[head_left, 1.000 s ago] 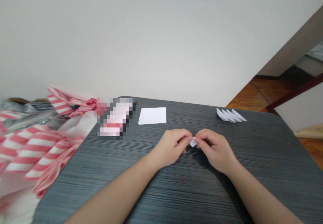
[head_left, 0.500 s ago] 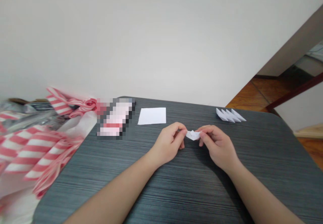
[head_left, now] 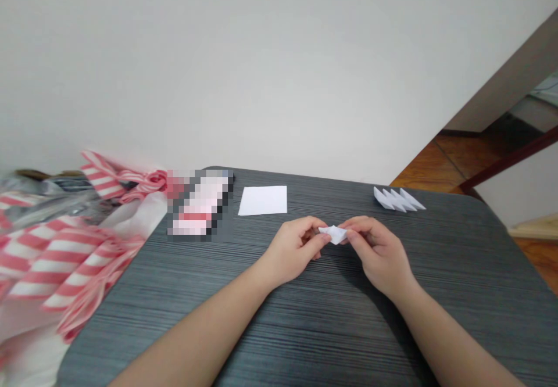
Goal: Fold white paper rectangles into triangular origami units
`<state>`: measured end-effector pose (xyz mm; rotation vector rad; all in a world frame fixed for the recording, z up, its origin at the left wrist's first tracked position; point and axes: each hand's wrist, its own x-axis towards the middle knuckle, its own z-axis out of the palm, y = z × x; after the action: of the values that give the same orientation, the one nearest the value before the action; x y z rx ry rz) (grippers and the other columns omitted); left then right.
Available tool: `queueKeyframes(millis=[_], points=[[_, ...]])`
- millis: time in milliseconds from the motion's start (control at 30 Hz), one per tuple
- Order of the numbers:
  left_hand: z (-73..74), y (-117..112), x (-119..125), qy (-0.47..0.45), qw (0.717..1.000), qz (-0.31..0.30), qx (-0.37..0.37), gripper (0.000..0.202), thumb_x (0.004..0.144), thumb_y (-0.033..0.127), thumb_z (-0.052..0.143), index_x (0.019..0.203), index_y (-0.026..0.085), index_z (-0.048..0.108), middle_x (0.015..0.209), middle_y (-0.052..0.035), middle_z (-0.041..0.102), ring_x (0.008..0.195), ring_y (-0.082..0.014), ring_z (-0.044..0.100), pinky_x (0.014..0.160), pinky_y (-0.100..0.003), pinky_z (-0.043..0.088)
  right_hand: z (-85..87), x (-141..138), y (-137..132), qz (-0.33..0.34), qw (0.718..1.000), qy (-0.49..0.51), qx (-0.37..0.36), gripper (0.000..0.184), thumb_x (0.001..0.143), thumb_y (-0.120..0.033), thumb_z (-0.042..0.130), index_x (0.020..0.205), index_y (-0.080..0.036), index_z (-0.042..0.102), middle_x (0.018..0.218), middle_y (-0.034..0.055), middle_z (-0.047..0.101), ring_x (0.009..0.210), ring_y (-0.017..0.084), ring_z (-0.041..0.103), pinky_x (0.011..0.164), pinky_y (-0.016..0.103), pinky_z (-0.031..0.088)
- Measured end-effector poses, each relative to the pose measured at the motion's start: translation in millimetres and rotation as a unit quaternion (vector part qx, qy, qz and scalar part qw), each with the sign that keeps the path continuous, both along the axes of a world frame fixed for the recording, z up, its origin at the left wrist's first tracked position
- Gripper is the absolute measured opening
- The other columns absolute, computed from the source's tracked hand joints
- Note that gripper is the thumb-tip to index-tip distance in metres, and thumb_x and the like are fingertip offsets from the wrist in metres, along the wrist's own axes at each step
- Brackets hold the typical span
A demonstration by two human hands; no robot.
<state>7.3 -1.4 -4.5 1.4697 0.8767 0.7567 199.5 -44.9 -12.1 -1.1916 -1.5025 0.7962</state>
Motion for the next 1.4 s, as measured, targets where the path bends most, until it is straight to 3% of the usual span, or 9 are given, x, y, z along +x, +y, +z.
queueKeyframes(millis=[167,433,600,800,900,1000,1167,1400], points=[[-0.1,1,-1,0.007,1.000,0.002,0.003,0.019,0.092,0.032,0.058,0.090,0.014,0.065,0.057,0.0024,0.060,0.052,-0.0101,0.056,0.053,-0.021,0.044,0.1,-1,-1,-0.006,1.000,0.018,0.000,0.009,0.095,-0.025,0.058,0.088,-0.021,0.064,0.097,0.0067,0.070,0.084,0.018,0.067,0.078,0.033,0.055],[-0.2,3,-2,-0.062,0.998,0.006,-0.029,0.017,0.092,0.030,0.058,0.088,0.014,0.063,0.055,0.0033,0.061,0.050,-0.0094,0.055,0.054,-0.021,0.044,0.4,-2,-1,-0.015,0.996,0.077,-0.028,0.007,0.095,-0.026,0.059,0.092,-0.022,0.064,0.099,0.0045,0.070,0.074,0.015,0.068,0.072,0.031,0.055],[0.9,3,-2,-0.051,0.998,0.021,-0.015,0.016,0.091,0.028,0.059,0.088,0.013,0.065,0.055,0.0031,0.061,0.050,-0.0092,0.055,0.054,-0.021,0.045,0.2,-1,-2,0.023,0.994,0.091,-0.057,0.007,0.094,-0.029,0.061,0.094,-0.022,0.062,0.096,0.0044,0.070,0.071,0.014,0.066,0.069,0.030,0.055],[-2.3,3,-3,-0.030,0.999,0.016,0.006,0.018,0.091,0.030,0.059,0.089,0.014,0.067,0.057,0.0028,0.061,0.050,-0.0087,0.055,0.052,-0.019,0.044,-6.9,1,-3,0.078,0.986,0.112,-0.095,0.029,0.082,-0.034,0.075,0.106,-0.022,0.064,0.084,0.0036,0.071,0.070,0.016,0.067,0.067,0.029,0.055],[-3.7,3,-3,-0.028,0.999,0.016,0.013,0.017,0.091,0.028,0.059,0.089,0.014,0.066,0.058,0.0027,0.061,0.050,-0.0086,0.056,0.052,-0.019,0.045,-8.2,2,-2,0.100,0.986,0.085,-0.102,0.034,0.079,-0.033,0.078,0.108,-0.022,0.065,0.085,0.0036,0.070,0.071,0.017,0.066,0.065,0.029,0.054],[-4.0,3,-3,-0.020,0.999,0.008,0.037,0.016,0.091,0.027,0.059,0.089,0.014,0.068,0.062,0.0014,0.062,0.053,-0.0090,0.058,0.053,-0.020,0.046,-4.7,1,-1,0.083,0.993,0.016,-0.086,0.019,0.083,-0.030,0.073,0.099,-0.021,0.068,0.091,0.0048,0.067,0.075,0.017,0.064,0.065,0.028,0.052],[-2.8,2,-3,-0.037,0.996,-0.003,0.077,0.017,0.091,0.025,0.059,0.082,0.013,0.068,0.089,-0.0044,0.066,0.056,-0.0073,0.059,0.055,-0.021,0.048,2.5,1,0,0.050,0.996,-0.057,-0.054,0.009,0.090,-0.025,0.064,0.089,-0.020,0.071,0.093,0.0057,0.066,0.076,0.017,0.063,0.064,0.028,0.048],[-0.6,2,-3,-0.047,0.998,-0.003,0.039,0.016,0.090,0.027,0.060,0.087,0.013,0.068,0.075,-0.0017,0.063,0.055,-0.0087,0.058,0.054,-0.021,0.047,6.0,1,0,0.038,0.995,-0.082,-0.030,0.012,0.091,-0.024,0.062,0.084,-0.020,0.071,0.090,0.0050,0.067,0.075,0.016,0.063,0.066,0.028,0.047]])
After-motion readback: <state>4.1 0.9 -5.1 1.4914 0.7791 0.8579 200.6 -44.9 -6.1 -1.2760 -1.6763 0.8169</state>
